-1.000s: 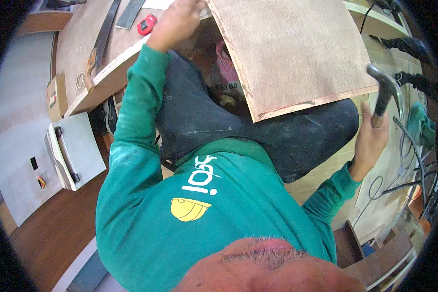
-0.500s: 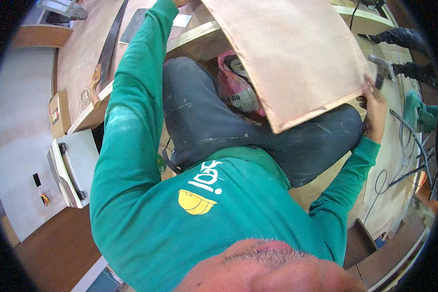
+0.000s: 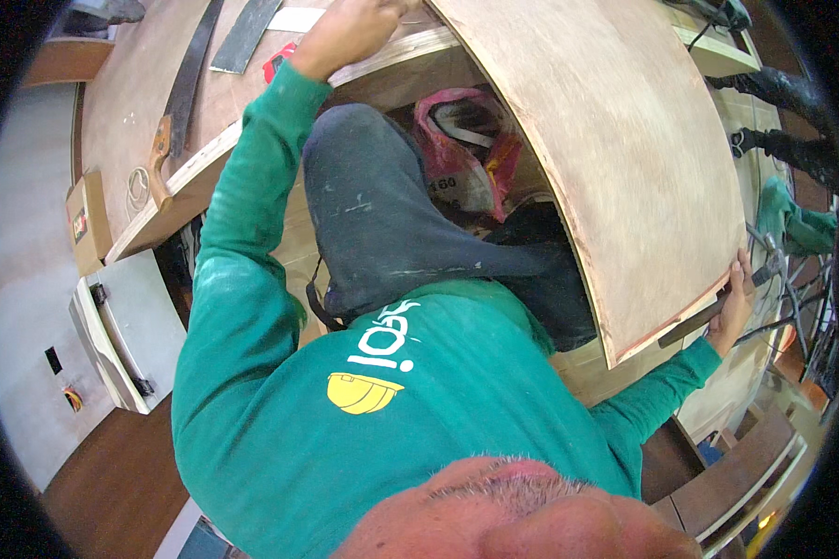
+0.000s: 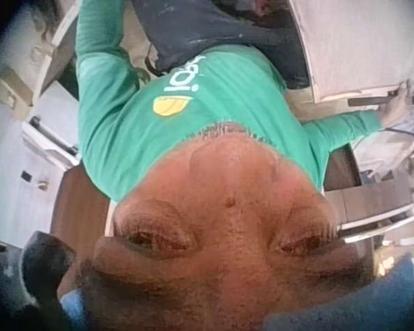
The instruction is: The person sits on the floor and uses a hammer to drive nails into a rectangular wooden board. They repeatedly position nails and strike them along the edges of the board, then flip the board over to continue hammering on the other side.
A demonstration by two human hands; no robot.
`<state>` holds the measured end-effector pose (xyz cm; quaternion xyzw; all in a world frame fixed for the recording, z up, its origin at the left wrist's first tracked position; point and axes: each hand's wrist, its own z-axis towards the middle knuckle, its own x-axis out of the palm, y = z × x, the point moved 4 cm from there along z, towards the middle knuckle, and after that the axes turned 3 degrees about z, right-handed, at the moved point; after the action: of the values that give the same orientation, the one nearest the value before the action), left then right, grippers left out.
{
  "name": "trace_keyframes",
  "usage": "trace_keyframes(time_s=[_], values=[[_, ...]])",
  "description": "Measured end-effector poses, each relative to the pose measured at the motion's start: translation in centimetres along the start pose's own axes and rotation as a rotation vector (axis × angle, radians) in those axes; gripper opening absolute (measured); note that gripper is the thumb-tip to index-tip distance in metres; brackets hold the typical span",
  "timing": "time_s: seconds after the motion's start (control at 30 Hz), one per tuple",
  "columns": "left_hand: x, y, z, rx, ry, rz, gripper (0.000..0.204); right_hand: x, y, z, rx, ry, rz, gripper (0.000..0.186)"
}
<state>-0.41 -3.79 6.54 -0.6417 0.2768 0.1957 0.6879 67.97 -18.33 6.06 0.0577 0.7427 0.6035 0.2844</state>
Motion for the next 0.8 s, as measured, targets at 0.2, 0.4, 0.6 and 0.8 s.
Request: trace_keyframes(time_s=[0.2,0.4,0.6,0.8], values=[[0.7,-5.6,-3.3,0.290,-0.255,0.207,0.017,0.3,0.6,-1.2,-0.123,-0.004,-0.252,0.035],[2.8,-3.0,-1.1,0.278,-0.261,0.171,0.016,3.9,1.3,-3.7,-0.019,0.018,-0.243,0.035],[2.4,-1.6,-0.5,0.261,-0.283,0.084,0.015,3.3,0.5,-2.5,-0.021,0.012,-0.133,0.038],[0.7,-3.5,-3.4,0.254,-0.475,0.028,0.013,4.2,4.1,-3.9,0.078,-0.123,-0.618,0.047]])
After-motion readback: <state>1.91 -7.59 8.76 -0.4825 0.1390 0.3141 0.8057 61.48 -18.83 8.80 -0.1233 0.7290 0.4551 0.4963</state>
